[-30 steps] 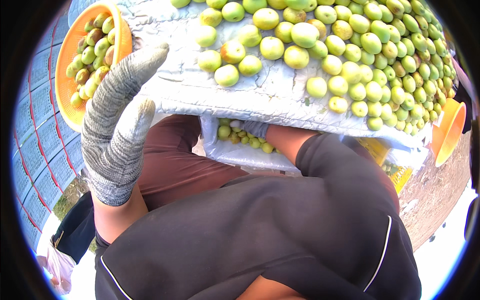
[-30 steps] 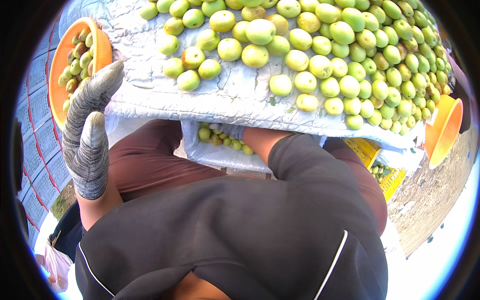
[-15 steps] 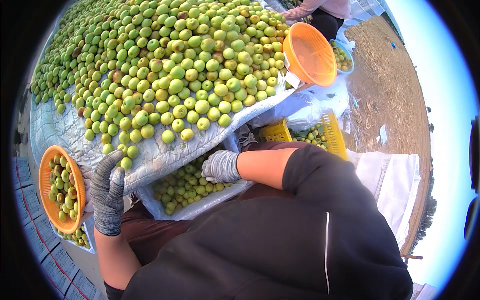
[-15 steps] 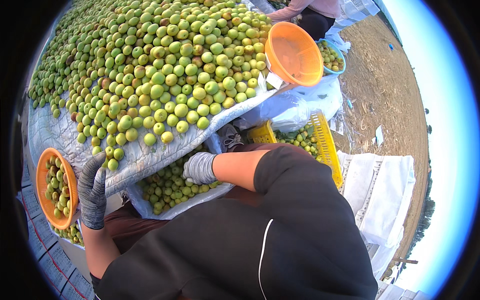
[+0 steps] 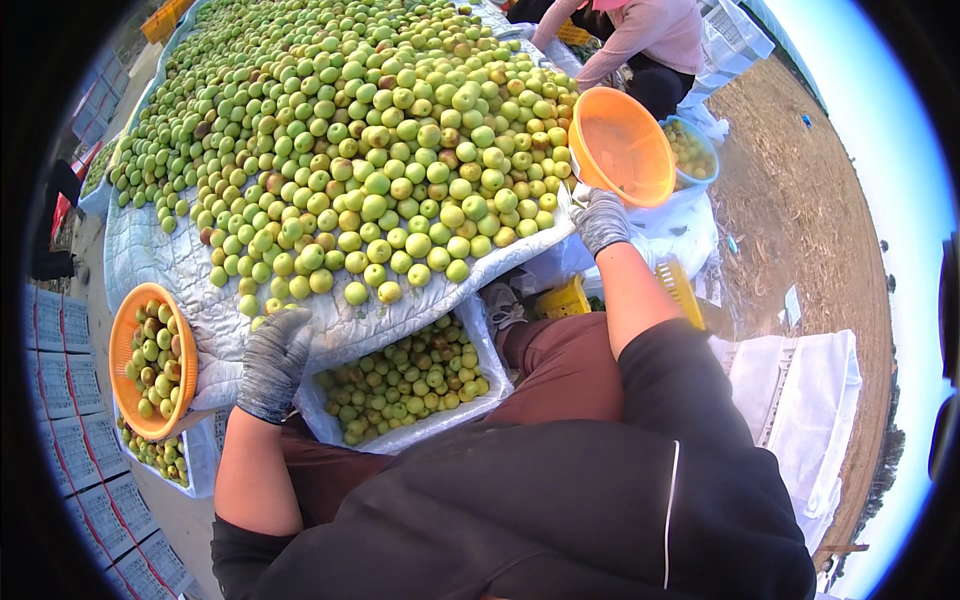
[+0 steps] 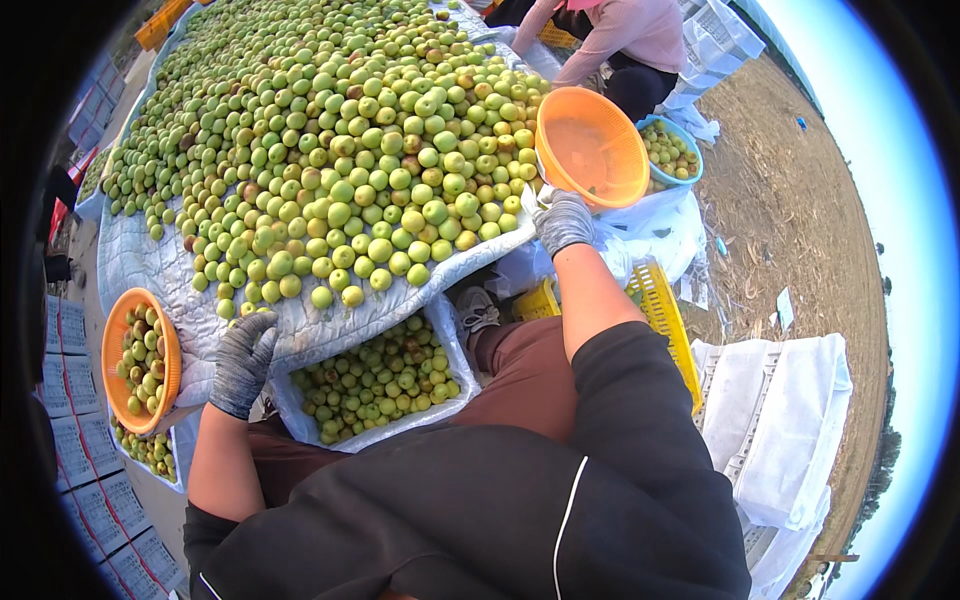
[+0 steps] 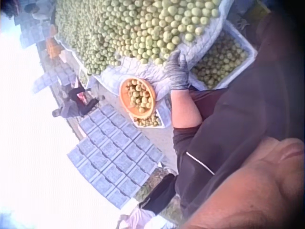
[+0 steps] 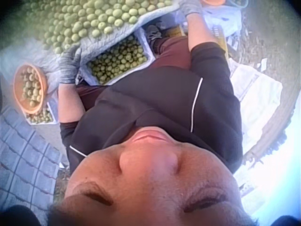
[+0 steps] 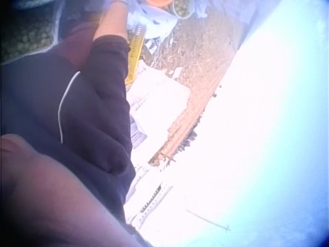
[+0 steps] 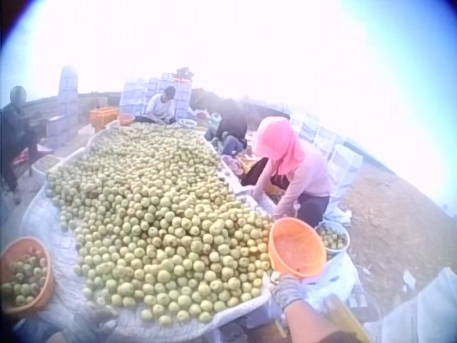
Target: The person sorts green plums from a large pile on a table into a white plastic crate using gloved hands. They repeatedly pick up handfuls of plums, inspect them, and place them into the crate. Another person is visible in the background performing a similar task.
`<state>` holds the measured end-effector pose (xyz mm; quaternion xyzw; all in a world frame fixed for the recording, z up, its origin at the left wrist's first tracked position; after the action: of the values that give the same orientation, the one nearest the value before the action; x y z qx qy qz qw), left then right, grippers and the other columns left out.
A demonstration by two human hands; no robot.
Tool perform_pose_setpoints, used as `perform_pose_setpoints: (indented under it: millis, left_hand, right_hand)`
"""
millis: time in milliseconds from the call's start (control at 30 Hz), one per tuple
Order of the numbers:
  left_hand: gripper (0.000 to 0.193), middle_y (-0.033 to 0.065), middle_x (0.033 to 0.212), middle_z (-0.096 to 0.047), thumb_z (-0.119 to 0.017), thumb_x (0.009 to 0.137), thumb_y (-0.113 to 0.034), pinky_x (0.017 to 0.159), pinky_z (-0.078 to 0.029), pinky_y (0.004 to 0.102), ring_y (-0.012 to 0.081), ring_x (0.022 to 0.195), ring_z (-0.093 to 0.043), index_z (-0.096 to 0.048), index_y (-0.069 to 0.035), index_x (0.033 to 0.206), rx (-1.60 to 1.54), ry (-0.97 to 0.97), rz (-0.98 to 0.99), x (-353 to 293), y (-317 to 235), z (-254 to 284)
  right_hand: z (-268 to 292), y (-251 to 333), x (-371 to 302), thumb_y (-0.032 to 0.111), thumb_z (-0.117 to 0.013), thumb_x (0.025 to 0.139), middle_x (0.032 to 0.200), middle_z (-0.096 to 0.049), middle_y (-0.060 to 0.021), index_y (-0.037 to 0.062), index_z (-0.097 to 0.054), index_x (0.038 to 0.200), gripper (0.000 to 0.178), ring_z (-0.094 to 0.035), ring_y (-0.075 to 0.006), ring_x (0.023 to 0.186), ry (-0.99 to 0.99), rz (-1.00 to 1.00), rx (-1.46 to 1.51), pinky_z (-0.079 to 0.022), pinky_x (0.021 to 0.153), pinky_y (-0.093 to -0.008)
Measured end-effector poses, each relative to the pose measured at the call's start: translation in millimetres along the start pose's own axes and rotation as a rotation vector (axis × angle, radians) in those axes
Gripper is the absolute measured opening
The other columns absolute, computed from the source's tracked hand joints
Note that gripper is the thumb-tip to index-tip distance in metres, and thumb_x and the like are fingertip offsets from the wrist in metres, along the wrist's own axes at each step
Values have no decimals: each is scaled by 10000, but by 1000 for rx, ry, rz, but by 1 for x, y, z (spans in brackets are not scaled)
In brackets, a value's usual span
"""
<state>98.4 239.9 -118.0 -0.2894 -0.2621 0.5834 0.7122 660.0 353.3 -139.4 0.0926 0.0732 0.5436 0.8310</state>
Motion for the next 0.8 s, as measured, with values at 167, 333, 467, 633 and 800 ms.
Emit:
perform_pose_setpoints:
  millis: [167,333,467,633,800]
  left_hand:
    - [221,161,1084,-721,-654,927,-95,985,-508,402,308,1067,-675,-708,-17,1127,71,-24,-34,5,5,4]
    - [224,167,1080,-721,-654,926,-99,970,-515,408,321,1052,-680,-709,-19,1129,30,-7,-39,9,10,1]
    - [254,190,1082,-714,-672,906,-121,954,-519,427,349,1043,-677,-709,-17,1135,11,-23,-36,7,12,3]
    - [260,180,1120,-715,-666,940,-108,952,-536,392,295,1068,-687,-697,-5,1177,-19,11,21,4,3,2]
    - [399,114,1251,-668,-657,999,-162,982,-538,355,197,1142,-639,-607,-17,1368,-614,124,253,-10,-29,-38]
  right_hand:
    - [-12,-5,7,301,-726,849,1165,-725,-186,165,-767,1171,352,-687,-368,1098,83,-20,68,-525,1005,-461]
    - [-4,5,8,344,-662,874,1078,-742,-196,105,-775,1078,334,-696,-379,1071,-11,-33,-147,-542,969,-473]
    - [11,4,5,277,-698,846,1039,-748,-207,47,-758,1068,326,-712,-366,1007,-28,-74,-103,-545,927,-459]
    - [46,11,-16,196,-719,858,923,-750,-184,-23,-728,998,260,-725,-284,845,-229,-24,344,-559,814,-404]
    - [11,107,-87,124,-685,935,852,-707,-36,26,-685,1028,135,-646,-100,731,400,257,1049,-513,668,-234]
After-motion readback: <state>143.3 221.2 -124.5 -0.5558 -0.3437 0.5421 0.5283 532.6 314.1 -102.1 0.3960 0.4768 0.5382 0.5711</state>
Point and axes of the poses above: each hand's wrist, its own x-axis towards the middle knuckle, its own z-axis out of the back of the hand, y = z × x, the point moved 9 cm from there along x, towards the middle knuckle
